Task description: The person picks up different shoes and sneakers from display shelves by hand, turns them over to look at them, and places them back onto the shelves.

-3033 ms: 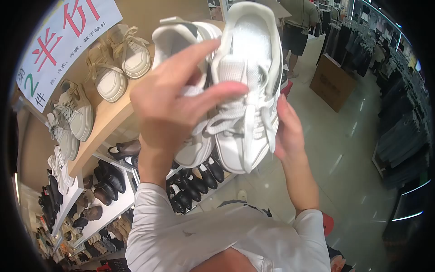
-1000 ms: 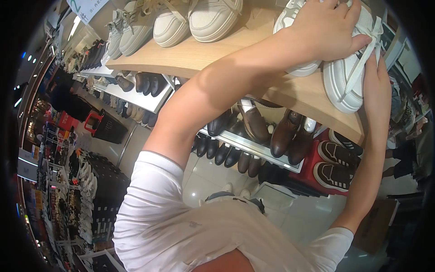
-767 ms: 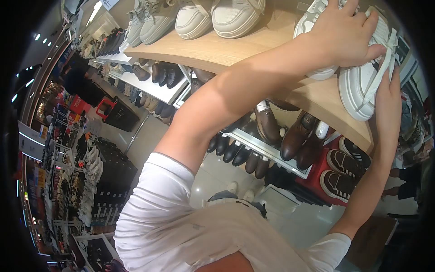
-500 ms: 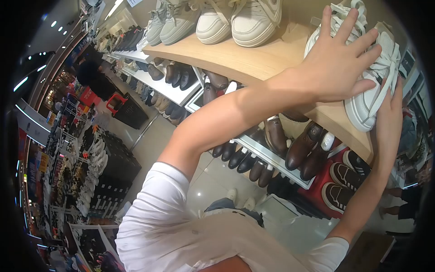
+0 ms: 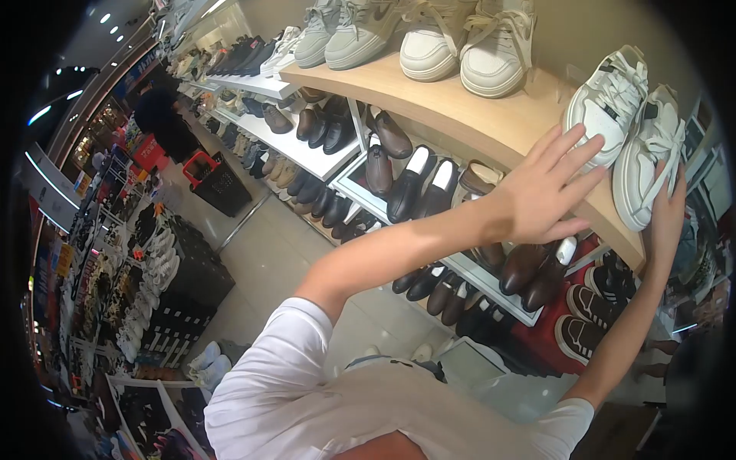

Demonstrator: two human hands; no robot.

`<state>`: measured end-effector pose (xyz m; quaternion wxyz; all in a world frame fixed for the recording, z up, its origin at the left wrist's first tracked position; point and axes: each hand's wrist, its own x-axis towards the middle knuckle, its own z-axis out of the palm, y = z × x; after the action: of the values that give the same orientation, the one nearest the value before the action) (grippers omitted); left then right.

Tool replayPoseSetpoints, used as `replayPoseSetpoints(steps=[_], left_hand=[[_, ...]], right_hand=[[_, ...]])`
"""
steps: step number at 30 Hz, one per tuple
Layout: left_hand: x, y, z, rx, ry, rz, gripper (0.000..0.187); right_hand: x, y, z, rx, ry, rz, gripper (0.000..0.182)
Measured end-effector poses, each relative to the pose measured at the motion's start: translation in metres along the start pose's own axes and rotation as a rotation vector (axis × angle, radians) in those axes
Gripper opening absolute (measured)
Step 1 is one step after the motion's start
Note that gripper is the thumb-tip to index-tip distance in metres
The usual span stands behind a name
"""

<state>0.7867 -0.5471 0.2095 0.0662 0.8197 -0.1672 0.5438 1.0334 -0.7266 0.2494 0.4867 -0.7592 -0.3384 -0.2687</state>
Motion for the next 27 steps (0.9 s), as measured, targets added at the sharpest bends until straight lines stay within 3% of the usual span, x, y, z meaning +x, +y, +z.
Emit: replayPoseSetpoints(steps=[2, 4, 6, 7, 8, 9, 11, 12, 14, 15, 17, 18, 20, 21, 22, 23, 27], left_hand=[[-0.059, 0.015, -0.024, -0.167, 0.175, -0.062, 0.053], [-0.150, 0.036, -0.057, -0.209, 0.049, -0.434, 0.041], [-0.255, 0.058, -0.077, -0.418, -0.019, -1.122, 0.024], [-0.353, 0.057, -0.072, -0.560, -0.081, -1.556, 0.027], [-0.398, 0.075, -0.099, -0.568, -0.182, -2.095, 0.039], [-0.447, 0.099, -0.122, -0.451, -0.265, -2.434, 0.050], [-0.555, 0.149, -0.158, -0.357, -0.295, -2.337, 0.048], [-0.584, 0.170, -0.177, -0.293, -0.213, -2.456, 0.043], [-0.612, 0.198, -0.208, -0.230, 0.051, -2.666, 0.030], [-0.628, 0.209, -0.223, -0.274, 0.129, -2.724, 0.031], [-0.641, 0.212, -0.237, -0.333, 0.209, -2.781, 0.032], [-0.645, 0.213, -0.243, -0.352, 0.156, -2.760, 0.032], [-0.653, 0.213, -0.251, -0.357, 0.142, -2.741, 0.033], [-0.657, 0.205, -0.250, -0.364, -0.011, -2.662, 0.037], [-0.658, 0.200, -0.251, -0.364, -0.160, -2.587, 0.041], [-0.654, 0.195, -0.250, -0.360, -0.097, -2.551, 0.038], [-0.600, 0.156, -0.243, -0.517, 0.142, -2.453, 0.034]], right_hand=[[-0.003, -0.004, -0.004, 0.091, -0.075, 0.131, 0.067], [-0.016, 0.011, -0.024, 0.091, -0.074, -0.004, 0.068], [-0.065, -0.030, -0.048, 0.197, 0.186, -0.082, 0.058], [-0.091, -0.040, -0.049, 0.401, 0.348, -0.112, 0.045], [-0.120, -0.041, -0.049, 0.424, 0.513, -0.240, 0.033], [-0.150, -0.032, -0.051, 0.445, 0.692, -0.183, 0.026], [-0.223, -0.031, -0.028, 0.443, 0.857, -0.034, 0.016], [-0.263, -0.045, -0.002, 0.355, 0.793, 0.123, 0.014], [-0.341, -0.066, 0.054, 0.213, 0.501, 0.449, 0.011], [-0.382, -0.068, 0.078, 0.283, 0.239, 0.609, 0.010], [-0.473, -0.056, 0.131, 0.346, -0.249, 0.689, 0.016], [-0.495, -0.092, 0.142, 0.128, -0.426, 0.644, 0.025], [-0.513, -0.135, 0.150, 0.264, -0.797, 0.396, 0.031], [-0.513, -0.148, 0.155, 0.283, -0.816, 0.380, 0.031], [-0.515, -0.162, 0.157, 0.234, -0.984, 0.224, 0.030], [-0.517, -0.174, 0.160, 0.181, -1.142, 0.060, 0.029], [-0.528, -0.210, 0.177, 0.258, -1.193, -0.071, 0.027]])
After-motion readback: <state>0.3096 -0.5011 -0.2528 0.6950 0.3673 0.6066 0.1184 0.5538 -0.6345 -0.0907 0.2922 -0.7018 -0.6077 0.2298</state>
